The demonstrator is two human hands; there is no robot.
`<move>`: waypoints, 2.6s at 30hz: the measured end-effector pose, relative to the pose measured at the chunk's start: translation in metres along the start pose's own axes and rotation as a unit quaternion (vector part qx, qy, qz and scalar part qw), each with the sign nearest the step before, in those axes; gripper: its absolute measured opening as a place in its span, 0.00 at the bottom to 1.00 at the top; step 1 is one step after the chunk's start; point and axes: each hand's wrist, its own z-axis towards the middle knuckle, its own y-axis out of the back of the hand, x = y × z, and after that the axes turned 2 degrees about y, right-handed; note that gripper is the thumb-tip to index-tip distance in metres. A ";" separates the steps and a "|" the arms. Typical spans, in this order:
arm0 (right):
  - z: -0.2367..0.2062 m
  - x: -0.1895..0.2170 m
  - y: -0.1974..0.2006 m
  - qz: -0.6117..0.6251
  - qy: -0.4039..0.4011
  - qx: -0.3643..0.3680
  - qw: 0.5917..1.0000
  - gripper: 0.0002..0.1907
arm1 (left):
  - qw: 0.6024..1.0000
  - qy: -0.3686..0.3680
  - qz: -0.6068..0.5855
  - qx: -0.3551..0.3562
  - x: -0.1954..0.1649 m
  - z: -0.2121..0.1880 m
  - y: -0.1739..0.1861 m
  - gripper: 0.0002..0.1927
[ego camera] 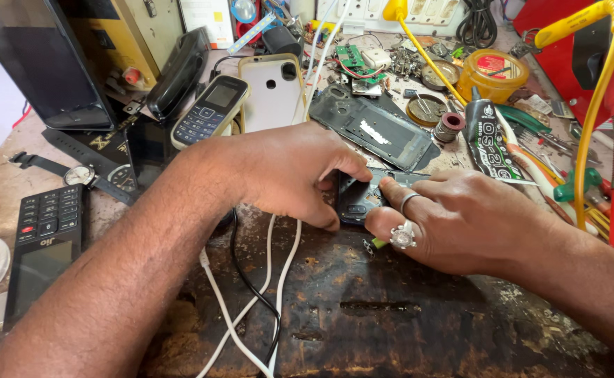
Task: The person disassembles a smartphone on a cluttered repair bench, using a green-handled screwdriver to remove screws from the back of the device. They briefly press buttons on a feature phone, then pry open the back cover, lift out the internal frame, and work on the exposed battery and internal components by hand.
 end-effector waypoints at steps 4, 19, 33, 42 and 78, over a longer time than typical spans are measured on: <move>0.000 0.002 -0.001 0.004 0.002 0.003 1.000 0.12 | 1.000 0.010 0.005 -0.010 -0.001 0.003 -0.001 0.37; -0.003 0.005 -0.008 0.038 -0.005 -0.011 0.999 0.09 | 0.997 -0.048 0.022 -0.049 0.010 0.009 -0.011 0.32; -0.002 0.006 -0.007 0.024 -0.003 0.007 1.000 0.10 | 0.995 -0.081 0.028 -0.054 0.013 0.010 -0.013 0.33; -0.004 0.006 -0.007 0.037 -0.013 0.009 0.999 0.10 | 0.994 -0.066 0.055 -0.064 0.002 0.002 -0.010 0.30; -0.009 0.005 -0.012 0.078 -0.026 0.011 0.997 0.06 | 0.966 -0.066 0.235 -0.091 -0.034 0.003 -0.034 0.60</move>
